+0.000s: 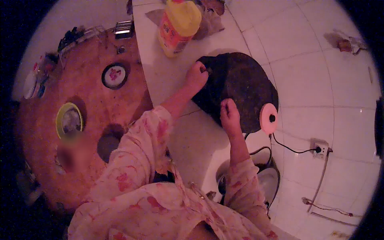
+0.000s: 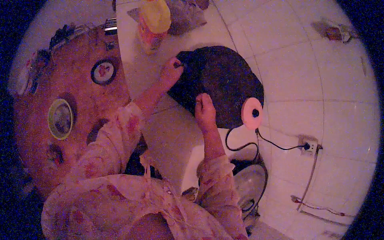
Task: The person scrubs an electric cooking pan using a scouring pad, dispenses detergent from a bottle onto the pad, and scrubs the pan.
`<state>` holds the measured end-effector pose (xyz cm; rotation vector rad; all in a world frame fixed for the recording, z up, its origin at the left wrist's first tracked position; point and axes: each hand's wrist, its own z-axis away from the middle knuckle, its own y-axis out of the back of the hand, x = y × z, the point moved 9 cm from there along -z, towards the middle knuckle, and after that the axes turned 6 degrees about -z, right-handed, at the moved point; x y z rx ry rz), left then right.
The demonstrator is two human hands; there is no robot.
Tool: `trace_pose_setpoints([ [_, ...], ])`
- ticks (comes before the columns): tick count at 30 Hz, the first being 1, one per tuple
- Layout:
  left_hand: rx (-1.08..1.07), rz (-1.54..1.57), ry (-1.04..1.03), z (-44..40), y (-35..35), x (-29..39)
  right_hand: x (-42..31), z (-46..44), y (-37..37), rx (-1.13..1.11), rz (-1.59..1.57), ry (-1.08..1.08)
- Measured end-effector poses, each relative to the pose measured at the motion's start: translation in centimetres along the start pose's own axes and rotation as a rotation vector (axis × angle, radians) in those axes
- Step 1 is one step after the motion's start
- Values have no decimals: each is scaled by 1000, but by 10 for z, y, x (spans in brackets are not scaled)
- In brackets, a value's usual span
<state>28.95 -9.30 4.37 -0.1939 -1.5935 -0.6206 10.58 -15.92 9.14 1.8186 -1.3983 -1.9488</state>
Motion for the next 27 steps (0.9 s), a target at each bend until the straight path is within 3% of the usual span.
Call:
trace_pose_setpoints([
  [5, 9, 0, -3, 37, 1, -4, -19, 1, 2, 73, 119, 156],
  [10, 117, -66, -97, -5, 6, 12, -14, 0, 2, 3, 94, -62],
  [17, -64, -84, -68, -73, -21, 13, -21, 3, 2, 15, 49, -151],
  [19, -246, -26, -61, -64, -29, 0, -21, 0, 2, 28, 59, -231],
  [22, -225, -48, 30, -18, 0, 5, -19, 1, 1, 21, 50, -322],
  [27, -218, -28, 21, -54, -25, -1, -10, 0, -1, 17, 113, -219],
])
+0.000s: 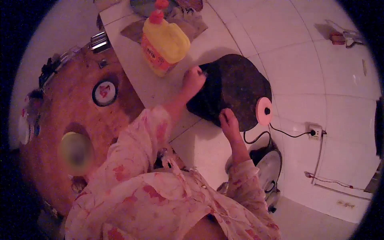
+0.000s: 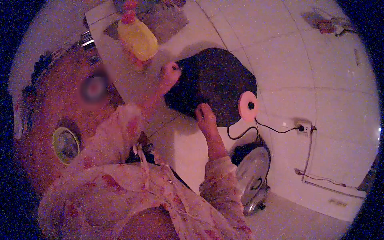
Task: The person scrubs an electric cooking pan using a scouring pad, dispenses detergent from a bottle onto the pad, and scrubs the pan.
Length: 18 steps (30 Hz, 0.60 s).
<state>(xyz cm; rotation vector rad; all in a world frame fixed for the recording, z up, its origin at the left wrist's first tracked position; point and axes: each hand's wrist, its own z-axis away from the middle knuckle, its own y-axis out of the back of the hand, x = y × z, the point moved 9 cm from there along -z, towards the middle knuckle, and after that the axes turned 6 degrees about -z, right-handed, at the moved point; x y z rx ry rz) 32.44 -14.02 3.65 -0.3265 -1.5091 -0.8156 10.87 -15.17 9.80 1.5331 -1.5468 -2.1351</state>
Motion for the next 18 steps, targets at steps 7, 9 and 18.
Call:
trace_pose_setpoints([
  [7, -151, -14, -152, -58, -24, 11, -9, 2, 2, 70, 4, -27],
  [9, -111, 0, -155, -39, -17, 6, -6, -2, 7, 87, -2, -33],
  [18, -135, -5, -59, -59, -29, 11, 1, -2, 2, 49, 21, -66],
])
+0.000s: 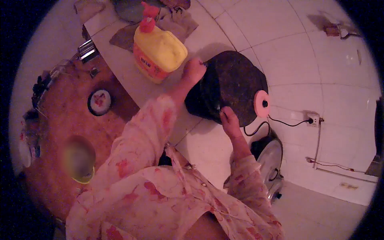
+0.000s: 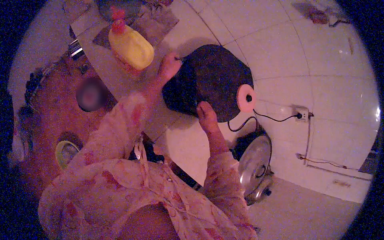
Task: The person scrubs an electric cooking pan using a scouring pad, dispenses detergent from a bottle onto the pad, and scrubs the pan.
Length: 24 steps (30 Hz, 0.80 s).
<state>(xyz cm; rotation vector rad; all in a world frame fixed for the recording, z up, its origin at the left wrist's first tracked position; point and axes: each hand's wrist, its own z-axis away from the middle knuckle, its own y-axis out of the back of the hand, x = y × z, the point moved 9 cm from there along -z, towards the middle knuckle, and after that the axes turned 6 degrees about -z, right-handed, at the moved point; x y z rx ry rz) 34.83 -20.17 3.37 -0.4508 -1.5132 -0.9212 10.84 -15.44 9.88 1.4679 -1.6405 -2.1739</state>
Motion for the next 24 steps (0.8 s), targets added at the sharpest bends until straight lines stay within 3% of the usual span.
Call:
trace_pose_setpoints([
  [5, -39, -61, -37, -24, -19, 1, 0, 2, 4, 32, 7, -3],
  [7, 22, 128, -30, 6, 2, 1, 7, 1, 2, 24, 35, -13],
  [11, 35, 14, -93, 63, 21, 4, 8, -2, -2, -53, 35, -71],
  [14, 19, 87, 73, 67, 11, -12, 12, -1, -1, -34, 8, -54],
  [16, 160, 5, -48, 43, 25, 9, 0, -4, 0, -50, 35, 10],
  [18, -71, 102, 36, -10, -13, -13, -2, -3, 0, -19, 21, 14],
  [20, -39, -27, 4, -38, -25, -8, -3, -3, 5, 9, 14, 14],
  [24, -93, 63, 1, -2, -12, -6, -1, -1, -2, -50, 59, 6],
])
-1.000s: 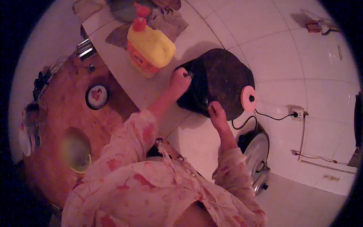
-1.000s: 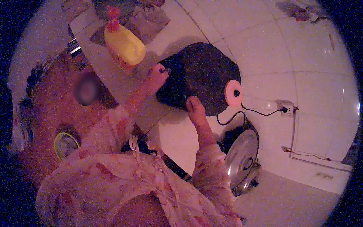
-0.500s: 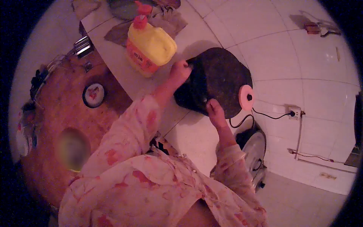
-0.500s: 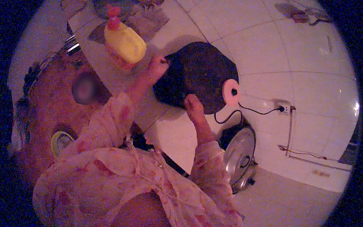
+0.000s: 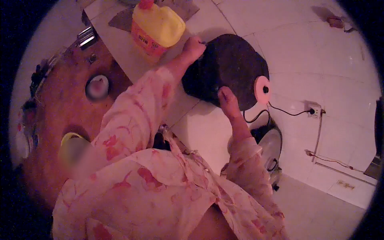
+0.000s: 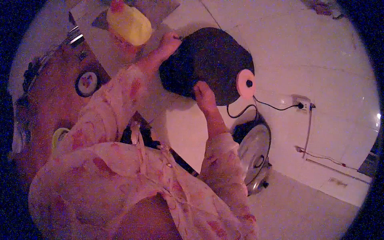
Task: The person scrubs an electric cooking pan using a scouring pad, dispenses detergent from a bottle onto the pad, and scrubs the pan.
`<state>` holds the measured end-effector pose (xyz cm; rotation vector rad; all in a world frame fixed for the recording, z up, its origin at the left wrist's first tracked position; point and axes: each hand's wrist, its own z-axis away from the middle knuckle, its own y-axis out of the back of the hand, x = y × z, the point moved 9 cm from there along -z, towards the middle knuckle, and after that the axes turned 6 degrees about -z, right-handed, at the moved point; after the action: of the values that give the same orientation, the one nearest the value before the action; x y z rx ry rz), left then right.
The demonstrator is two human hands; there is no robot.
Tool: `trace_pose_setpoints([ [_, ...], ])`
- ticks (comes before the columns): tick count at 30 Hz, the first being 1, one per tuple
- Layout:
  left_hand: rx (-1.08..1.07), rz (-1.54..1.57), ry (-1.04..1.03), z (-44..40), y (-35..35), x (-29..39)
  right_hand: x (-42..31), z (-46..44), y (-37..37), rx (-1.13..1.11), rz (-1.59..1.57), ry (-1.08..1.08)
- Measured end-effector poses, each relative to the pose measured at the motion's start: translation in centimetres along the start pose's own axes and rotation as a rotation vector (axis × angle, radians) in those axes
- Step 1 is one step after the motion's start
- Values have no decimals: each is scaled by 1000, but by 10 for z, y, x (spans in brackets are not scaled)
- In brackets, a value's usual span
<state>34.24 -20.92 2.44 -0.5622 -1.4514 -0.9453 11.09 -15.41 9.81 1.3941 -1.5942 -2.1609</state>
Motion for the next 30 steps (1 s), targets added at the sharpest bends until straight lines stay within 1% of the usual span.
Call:
trace_pose_setpoints([
  [2, 214, -10, -97, 49, 26, 11, 6, -2, -3, -17, -12, -46],
  [4, 115, -3, 14, 100, 27, 18, -1, -4, -1, 21, -39, 37],
  [6, 159, 38, 98, 137, 9, 0, 4, -5, -1, 22, -8, 30],
  [7, 150, 34, 93, 139, 2, -6, 6, -5, -4, 9, 22, 30],
  [9, 322, 99, -47, 144, 7, -2, 11, -4, -5, 43, 8, 44],
  [10, 312, 96, -49, 133, 9, -2, 11, -2, -4, 63, -5, 63],
  [12, 268, 35, 19, 90, 17, -8, 12, -3, -3, 88, -33, 73],
  [13, 250, 27, 8, 82, 16, -10, 9, -1, -3, 109, -59, 88],
  [15, 292, -54, -78, 76, 20, -2, 2, 3, -2, 141, -61, 89],
  [17, 254, -48, -109, 110, 27, 9, -2, 2, -7, 186, -71, 99],
  [18, 220, -38, -116, 130, 27, 12, -1, 2, -9, 217, -29, 113],
  [19, 193, -53, -135, 148, 21, 13, -4, 6, -10, 244, 17, 119],
  [20, 109, -56, -162, 162, 6, 14, -2, 7, -6, 280, 11, 104],
  [21, 19, -69, -181, 176, -9, 10, -7, 9, -9, 217, 3, 58],
  [22, -10, -85, -202, 183, -19, 4, -7, 13, -14, 153, -5, 18],
  [23, 13, -39, -294, 182, -26, 7, -4, 12, -11, 187, -15, 4],
  [24, 34, 10, -381, 189, -26, 10, 0, 20, -11, 264, -156, 8],
  [25, 9, -3, -399, 193, -19, 20, 2, 29, -11, 340, -296, 18],
  [26, -31, 98, -243, 190, -12, 15, 4, 43, -16, 366, -308, 9],
  [27, -67, 187, -78, 185, -10, 9, 7, 60, -22, 359, -341, -73],
  [28, -83, 166, -87, 186, -5, 7, 7, 79, -35, 348, -374, -151],
  [30, -162, 311, 61, 187, -4, -6, 12, 110, -73, 349, -780, -266],
])
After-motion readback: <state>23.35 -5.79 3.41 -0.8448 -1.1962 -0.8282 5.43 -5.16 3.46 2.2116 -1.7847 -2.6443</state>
